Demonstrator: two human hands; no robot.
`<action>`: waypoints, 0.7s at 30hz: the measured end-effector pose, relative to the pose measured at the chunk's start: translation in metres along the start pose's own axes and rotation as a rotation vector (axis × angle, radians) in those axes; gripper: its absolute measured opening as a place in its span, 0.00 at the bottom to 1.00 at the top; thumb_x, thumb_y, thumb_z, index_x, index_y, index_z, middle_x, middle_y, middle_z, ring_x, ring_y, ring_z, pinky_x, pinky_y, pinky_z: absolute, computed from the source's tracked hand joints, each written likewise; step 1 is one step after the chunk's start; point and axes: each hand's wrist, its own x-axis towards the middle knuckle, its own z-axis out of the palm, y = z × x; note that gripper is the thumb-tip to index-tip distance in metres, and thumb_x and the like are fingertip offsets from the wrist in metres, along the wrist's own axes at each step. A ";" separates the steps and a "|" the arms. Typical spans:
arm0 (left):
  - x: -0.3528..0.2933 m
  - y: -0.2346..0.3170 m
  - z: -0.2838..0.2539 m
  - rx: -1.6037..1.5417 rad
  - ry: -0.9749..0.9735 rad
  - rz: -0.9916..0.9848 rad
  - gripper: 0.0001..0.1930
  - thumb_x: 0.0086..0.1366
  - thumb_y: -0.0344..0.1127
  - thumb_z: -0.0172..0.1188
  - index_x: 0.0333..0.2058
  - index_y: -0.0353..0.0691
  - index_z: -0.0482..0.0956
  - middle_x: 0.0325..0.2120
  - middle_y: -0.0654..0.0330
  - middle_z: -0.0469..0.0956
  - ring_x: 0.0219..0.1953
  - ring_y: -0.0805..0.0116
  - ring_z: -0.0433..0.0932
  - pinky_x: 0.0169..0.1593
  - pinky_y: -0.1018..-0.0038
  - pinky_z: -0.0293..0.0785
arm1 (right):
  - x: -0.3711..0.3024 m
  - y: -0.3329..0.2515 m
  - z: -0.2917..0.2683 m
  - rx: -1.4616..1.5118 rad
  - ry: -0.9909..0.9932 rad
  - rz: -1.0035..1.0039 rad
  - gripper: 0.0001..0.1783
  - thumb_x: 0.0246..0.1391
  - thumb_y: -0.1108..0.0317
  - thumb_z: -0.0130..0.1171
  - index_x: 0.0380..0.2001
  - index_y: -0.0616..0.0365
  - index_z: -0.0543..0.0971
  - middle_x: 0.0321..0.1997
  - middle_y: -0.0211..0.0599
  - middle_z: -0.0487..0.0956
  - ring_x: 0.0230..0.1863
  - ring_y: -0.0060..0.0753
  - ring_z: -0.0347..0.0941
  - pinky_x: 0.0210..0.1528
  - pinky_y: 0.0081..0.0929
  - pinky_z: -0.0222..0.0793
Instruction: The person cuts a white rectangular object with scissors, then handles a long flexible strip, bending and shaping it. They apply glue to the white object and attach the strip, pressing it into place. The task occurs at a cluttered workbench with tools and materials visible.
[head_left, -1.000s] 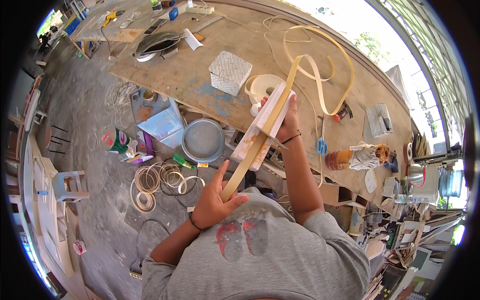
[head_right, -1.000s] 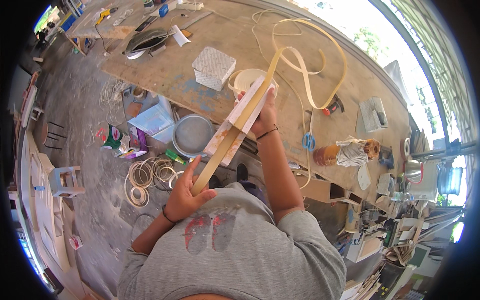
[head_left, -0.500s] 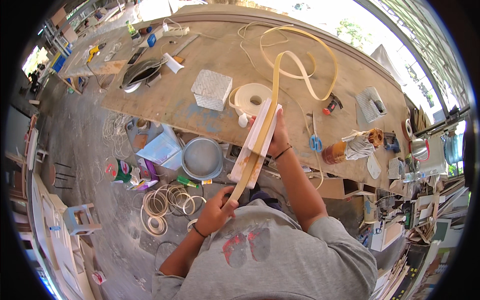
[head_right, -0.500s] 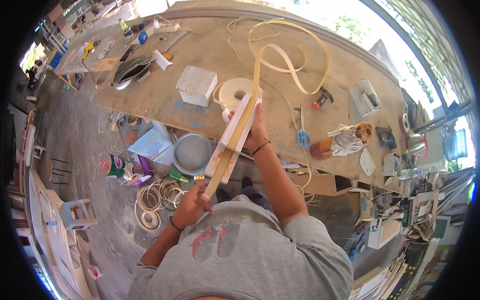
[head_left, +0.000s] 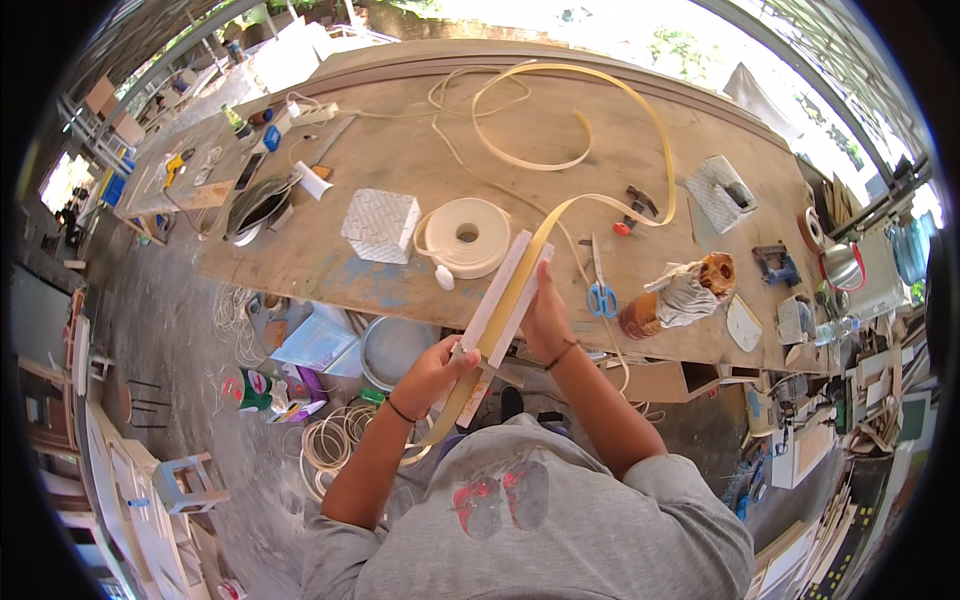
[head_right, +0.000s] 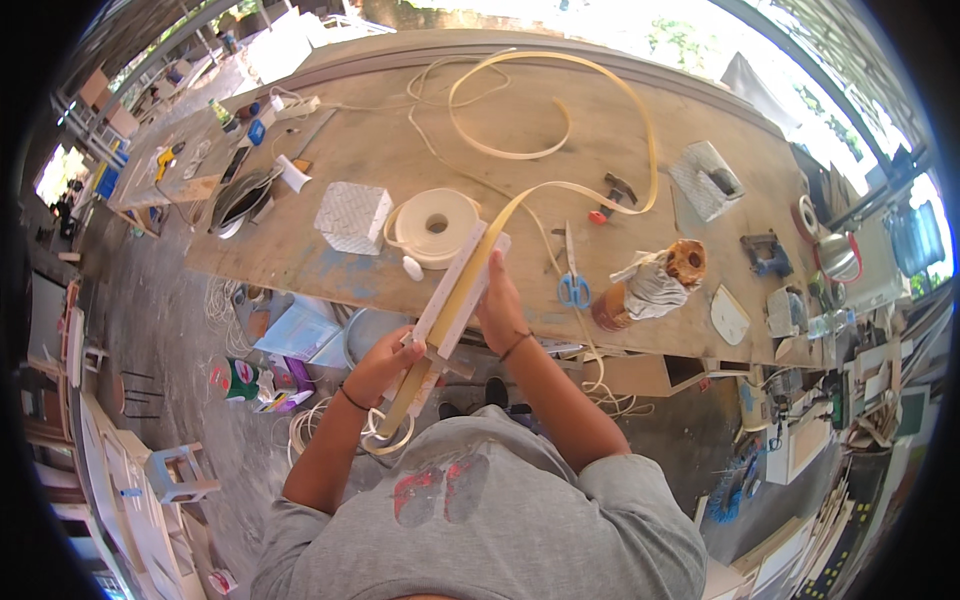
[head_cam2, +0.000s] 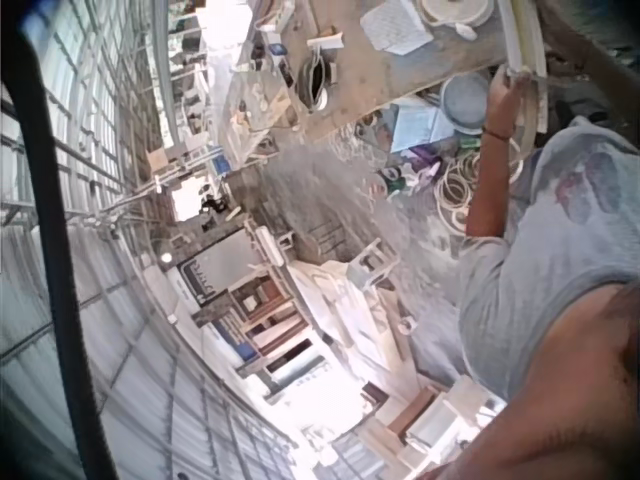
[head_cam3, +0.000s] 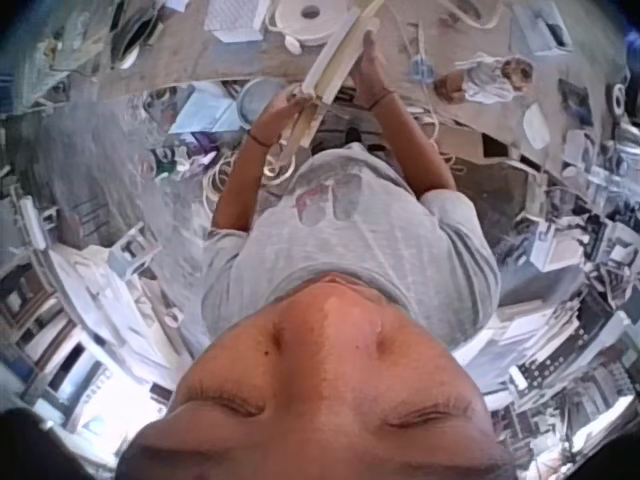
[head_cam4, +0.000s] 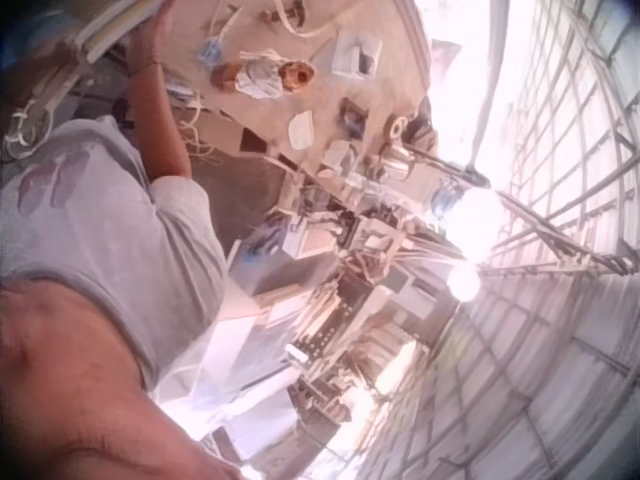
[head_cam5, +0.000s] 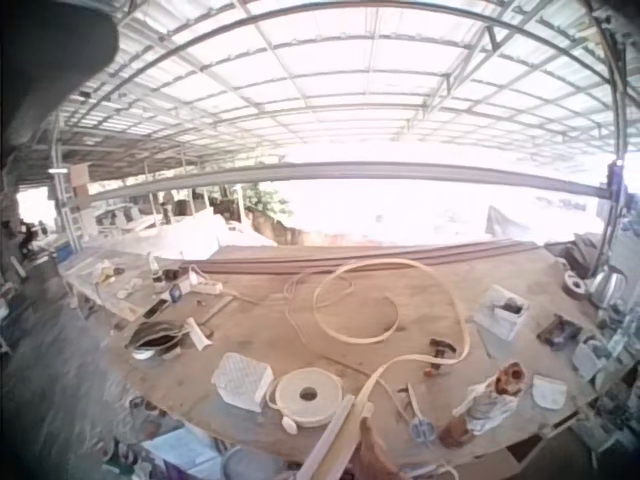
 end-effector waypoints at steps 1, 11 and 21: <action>0.004 0.000 0.005 0.048 -0.022 -0.010 0.35 0.62 0.57 0.60 0.55 0.33 0.64 0.41 0.52 0.78 0.35 0.61 0.82 0.40 0.70 0.79 | -0.010 -0.005 -0.015 -0.028 0.060 0.006 0.34 0.64 0.40 0.42 0.59 0.57 0.64 0.53 0.36 0.73 0.53 0.32 0.70 0.51 0.38 0.69; 0.044 -0.005 0.043 -0.060 -0.071 -0.135 0.32 0.63 0.55 0.59 0.52 0.31 0.65 0.38 0.52 0.78 0.34 0.62 0.82 0.37 0.70 0.80 | -0.111 -0.030 -0.185 -0.714 0.746 -0.590 0.42 0.52 0.60 0.67 0.64 0.55 0.55 0.62 0.37 0.62 0.61 0.35 0.61 0.56 0.40 0.62; 0.080 -0.018 0.029 -0.353 -0.052 -0.137 0.34 0.66 0.63 0.49 0.54 0.34 0.68 0.40 0.51 0.77 0.37 0.60 0.81 0.38 0.66 0.81 | -0.044 -0.128 -0.204 -0.823 0.378 -0.944 0.63 0.35 0.68 0.76 0.67 0.66 0.43 0.63 0.48 0.59 0.63 0.40 0.60 0.62 0.37 0.61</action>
